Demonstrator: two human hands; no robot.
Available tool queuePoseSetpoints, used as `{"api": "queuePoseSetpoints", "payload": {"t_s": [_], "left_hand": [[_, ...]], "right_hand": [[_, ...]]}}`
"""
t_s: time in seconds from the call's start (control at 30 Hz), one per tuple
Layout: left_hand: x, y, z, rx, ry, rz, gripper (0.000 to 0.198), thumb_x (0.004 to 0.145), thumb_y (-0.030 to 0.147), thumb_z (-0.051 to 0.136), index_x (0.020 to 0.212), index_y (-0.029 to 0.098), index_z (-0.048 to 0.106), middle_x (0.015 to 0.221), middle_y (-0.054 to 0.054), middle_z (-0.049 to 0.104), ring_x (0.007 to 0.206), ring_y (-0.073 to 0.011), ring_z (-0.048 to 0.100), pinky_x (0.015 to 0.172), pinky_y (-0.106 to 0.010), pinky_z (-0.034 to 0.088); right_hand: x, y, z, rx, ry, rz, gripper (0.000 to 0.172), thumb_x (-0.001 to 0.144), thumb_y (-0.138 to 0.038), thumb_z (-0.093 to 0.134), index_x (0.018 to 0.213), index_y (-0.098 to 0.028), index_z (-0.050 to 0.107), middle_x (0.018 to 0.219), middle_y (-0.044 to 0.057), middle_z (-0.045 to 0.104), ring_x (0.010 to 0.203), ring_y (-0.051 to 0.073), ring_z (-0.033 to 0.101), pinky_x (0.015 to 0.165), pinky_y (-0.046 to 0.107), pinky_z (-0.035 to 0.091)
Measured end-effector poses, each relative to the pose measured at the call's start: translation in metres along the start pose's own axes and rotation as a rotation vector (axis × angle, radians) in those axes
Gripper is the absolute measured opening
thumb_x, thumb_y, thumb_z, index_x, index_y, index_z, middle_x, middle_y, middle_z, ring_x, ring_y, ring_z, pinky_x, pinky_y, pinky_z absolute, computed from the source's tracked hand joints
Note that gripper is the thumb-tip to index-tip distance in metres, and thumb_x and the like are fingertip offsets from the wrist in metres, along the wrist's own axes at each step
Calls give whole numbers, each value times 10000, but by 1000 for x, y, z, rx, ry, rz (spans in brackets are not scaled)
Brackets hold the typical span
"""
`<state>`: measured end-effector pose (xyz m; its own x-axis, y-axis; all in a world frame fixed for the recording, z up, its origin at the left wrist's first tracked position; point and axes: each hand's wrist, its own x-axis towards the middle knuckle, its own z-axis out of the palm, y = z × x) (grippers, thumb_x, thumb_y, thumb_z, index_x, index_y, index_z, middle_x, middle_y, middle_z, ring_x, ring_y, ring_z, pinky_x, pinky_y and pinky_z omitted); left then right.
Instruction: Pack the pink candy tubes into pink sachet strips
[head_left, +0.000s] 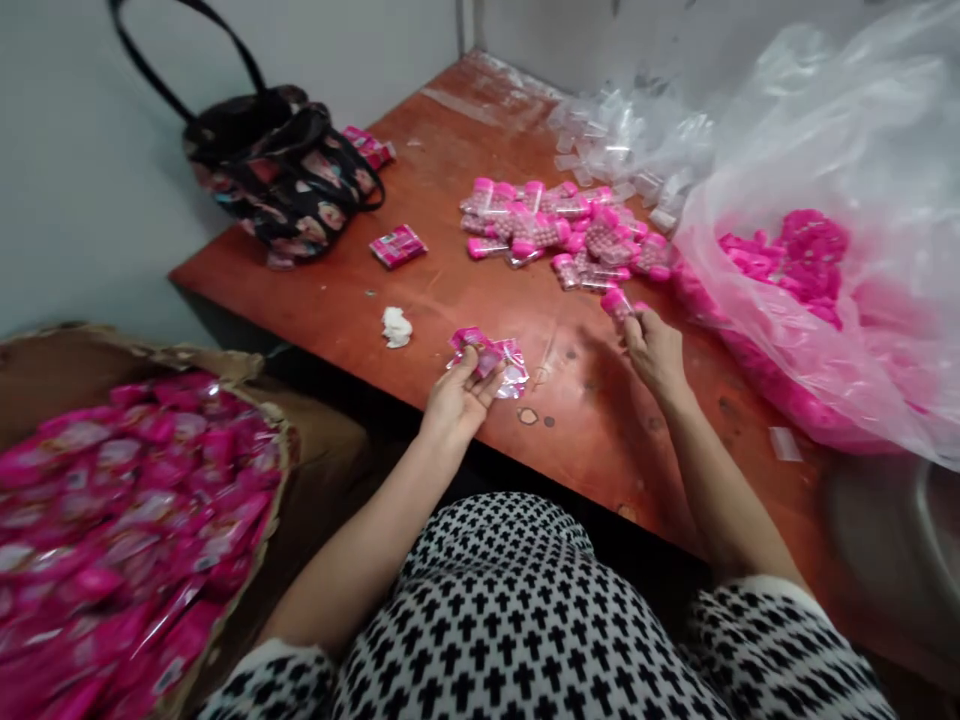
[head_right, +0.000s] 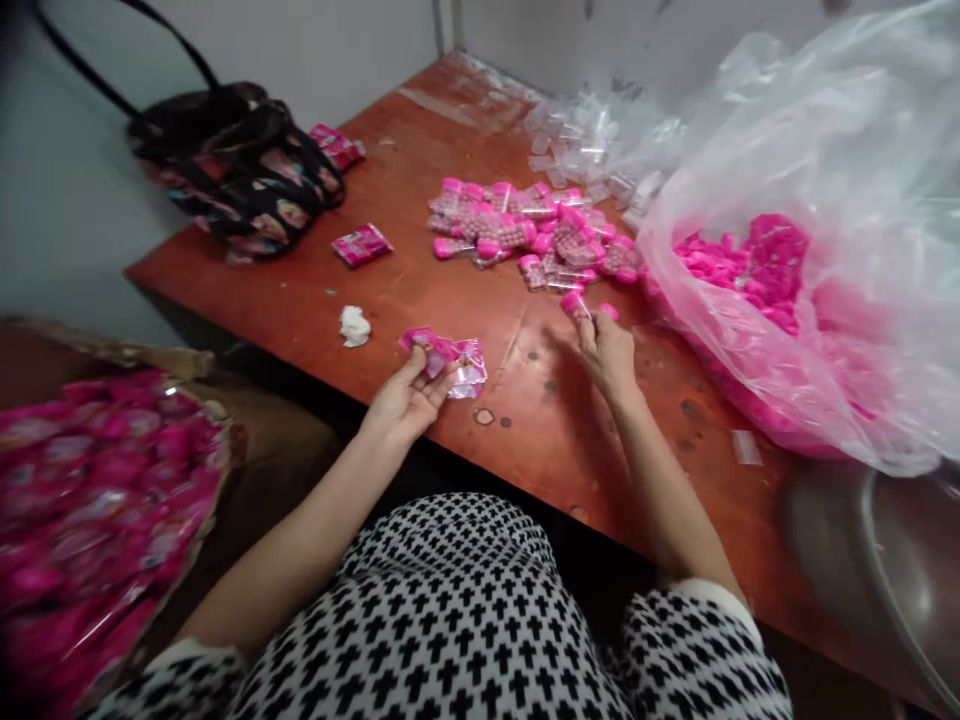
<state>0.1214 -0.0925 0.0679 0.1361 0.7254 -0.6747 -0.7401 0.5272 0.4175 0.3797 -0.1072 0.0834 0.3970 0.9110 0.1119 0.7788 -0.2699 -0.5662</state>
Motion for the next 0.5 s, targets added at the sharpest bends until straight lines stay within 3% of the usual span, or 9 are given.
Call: {"api": "queuePoseSetpoints", "payload": {"t_s": [0.1,0.17,0.3,0.5], "left_hand": [[1,-5,-1,-54,-12,-11,120,735,206,725,796,155,635,726,-26,693,692,-164,694,671,-273,577],[0,-8,-2,-82,-27,-3,134,726,197,732,809,156,635,735,-16,692,703,-164,694,700,-282,573],[-5,-12,-1,-118,-37,18,91,757,192,703,796,143,638,721,-10,682,667,-130,674,728,-266,557],[-10,-19,1,-139,-88,58,84,747,167,710,789,129,648,739,-21,684,653,-97,649,719,-229,537]], "right_hand": [[-56,-34,14,555,-216,47,280,884,-439,423,875,-187,544,715,31,657,496,135,591,469,262,485],[-90,-54,25,718,-302,43,288,865,-468,467,891,-192,544,658,2,635,467,122,581,437,246,489],[-124,-75,44,801,-337,41,312,858,-477,492,973,-192,550,685,-16,627,481,100,587,438,223,504],[-129,-81,58,832,-283,93,314,856,-466,492,978,-181,542,668,-31,604,472,80,582,423,193,501]]}}
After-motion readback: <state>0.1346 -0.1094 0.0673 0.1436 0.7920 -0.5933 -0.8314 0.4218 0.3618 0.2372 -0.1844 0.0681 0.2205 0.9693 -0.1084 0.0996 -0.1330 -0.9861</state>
